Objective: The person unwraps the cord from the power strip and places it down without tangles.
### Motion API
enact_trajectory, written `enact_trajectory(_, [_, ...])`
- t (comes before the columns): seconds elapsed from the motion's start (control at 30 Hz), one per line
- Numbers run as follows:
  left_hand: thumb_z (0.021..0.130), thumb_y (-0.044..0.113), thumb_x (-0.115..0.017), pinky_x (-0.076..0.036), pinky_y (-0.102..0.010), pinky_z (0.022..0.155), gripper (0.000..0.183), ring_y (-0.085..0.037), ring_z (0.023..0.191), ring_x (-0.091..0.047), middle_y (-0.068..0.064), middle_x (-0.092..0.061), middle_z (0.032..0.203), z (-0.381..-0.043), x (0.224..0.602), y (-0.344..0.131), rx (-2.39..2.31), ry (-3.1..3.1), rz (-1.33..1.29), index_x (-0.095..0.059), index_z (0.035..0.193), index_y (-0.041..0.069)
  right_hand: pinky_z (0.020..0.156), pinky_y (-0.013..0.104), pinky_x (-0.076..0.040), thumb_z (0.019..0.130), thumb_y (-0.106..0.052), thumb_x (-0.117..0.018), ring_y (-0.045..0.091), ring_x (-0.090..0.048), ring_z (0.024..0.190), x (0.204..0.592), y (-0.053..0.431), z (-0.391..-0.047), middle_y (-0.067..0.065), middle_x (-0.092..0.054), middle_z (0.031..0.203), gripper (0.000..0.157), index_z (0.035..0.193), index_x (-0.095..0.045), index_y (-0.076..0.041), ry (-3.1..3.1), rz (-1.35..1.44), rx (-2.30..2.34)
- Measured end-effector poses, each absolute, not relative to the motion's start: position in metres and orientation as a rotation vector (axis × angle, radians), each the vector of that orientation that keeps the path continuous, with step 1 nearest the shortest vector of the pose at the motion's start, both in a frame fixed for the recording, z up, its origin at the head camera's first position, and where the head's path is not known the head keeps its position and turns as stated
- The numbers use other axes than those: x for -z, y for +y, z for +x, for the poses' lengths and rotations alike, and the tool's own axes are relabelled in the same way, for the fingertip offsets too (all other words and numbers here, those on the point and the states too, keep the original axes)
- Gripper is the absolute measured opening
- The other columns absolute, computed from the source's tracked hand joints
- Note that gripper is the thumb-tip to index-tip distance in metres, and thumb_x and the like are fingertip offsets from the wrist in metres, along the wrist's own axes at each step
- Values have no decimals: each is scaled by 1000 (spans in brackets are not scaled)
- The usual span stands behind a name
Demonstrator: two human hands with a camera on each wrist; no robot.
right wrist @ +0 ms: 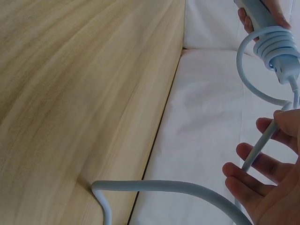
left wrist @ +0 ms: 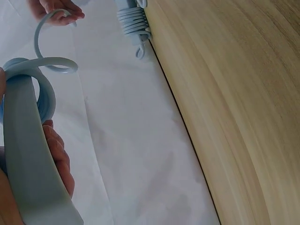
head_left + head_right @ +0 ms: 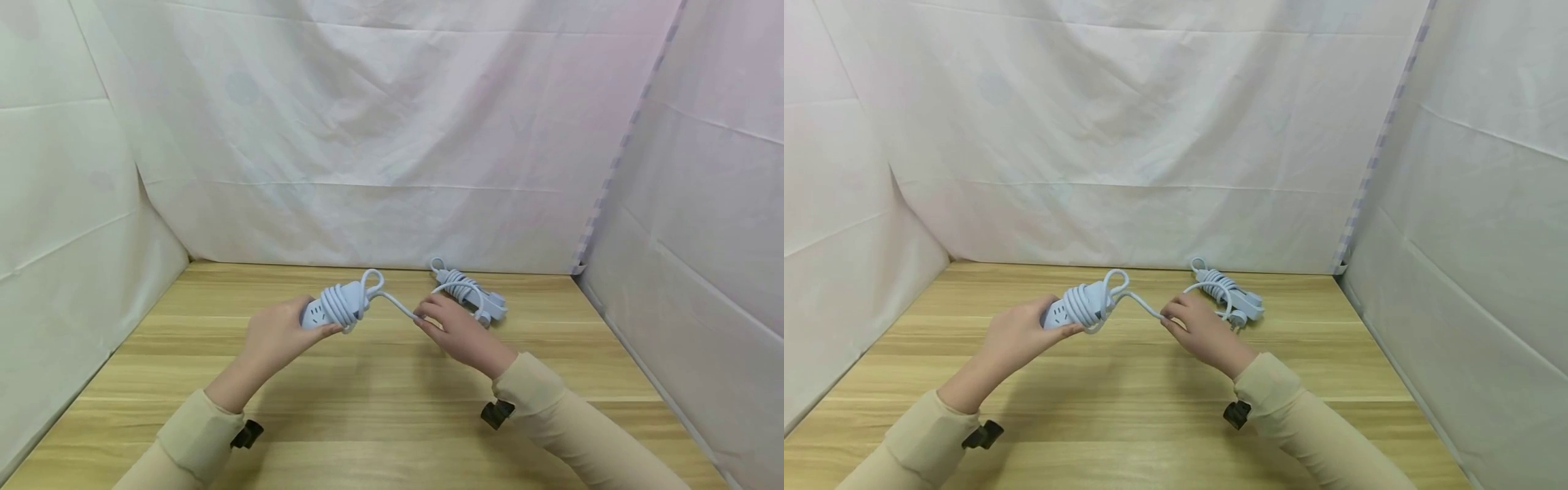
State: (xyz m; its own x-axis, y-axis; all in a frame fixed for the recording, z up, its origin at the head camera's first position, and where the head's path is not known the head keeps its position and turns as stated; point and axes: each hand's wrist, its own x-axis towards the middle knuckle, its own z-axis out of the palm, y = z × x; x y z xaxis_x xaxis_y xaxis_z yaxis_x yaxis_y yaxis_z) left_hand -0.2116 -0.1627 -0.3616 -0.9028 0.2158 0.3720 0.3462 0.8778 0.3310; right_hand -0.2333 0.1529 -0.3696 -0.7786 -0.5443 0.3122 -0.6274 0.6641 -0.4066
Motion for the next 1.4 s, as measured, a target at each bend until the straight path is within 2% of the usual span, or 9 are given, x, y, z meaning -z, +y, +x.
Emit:
enact_trajectory(0.53, [76,69,-67,-34,-32,44,58,-14,51,-46,4,-51,62,-218,368,-171,533,-2778,-350,-59,83,12,80,35,-49,94,-9,-65,12,-56,94,369,162,-222,-3,-58,102,5,98,-66,-11,-2517,1054,-787])
enact_trajectory(1.1, [76,79,-55,-33,-33,43,67,-16,52,-45,2,-50,62,-223,374,-181,524,-2862,-305,-57,84,12,79,37,-49,94,-9,-64,16,-56,95,351,168,-216,1,-59,108,7,101,-66,-8,-2416,1099,-788])
enact_trajectory(1.4, [77,75,-61,-32,-33,44,60,-16,52,-43,3,-48,62,-225,378,-186,499,-2861,-326,-57,83,15,77,37,-48,92,-8,-66,17,-56,94,338,170,-217,2,-59,108,8,100,-66,-9,-2344,1134,-743])
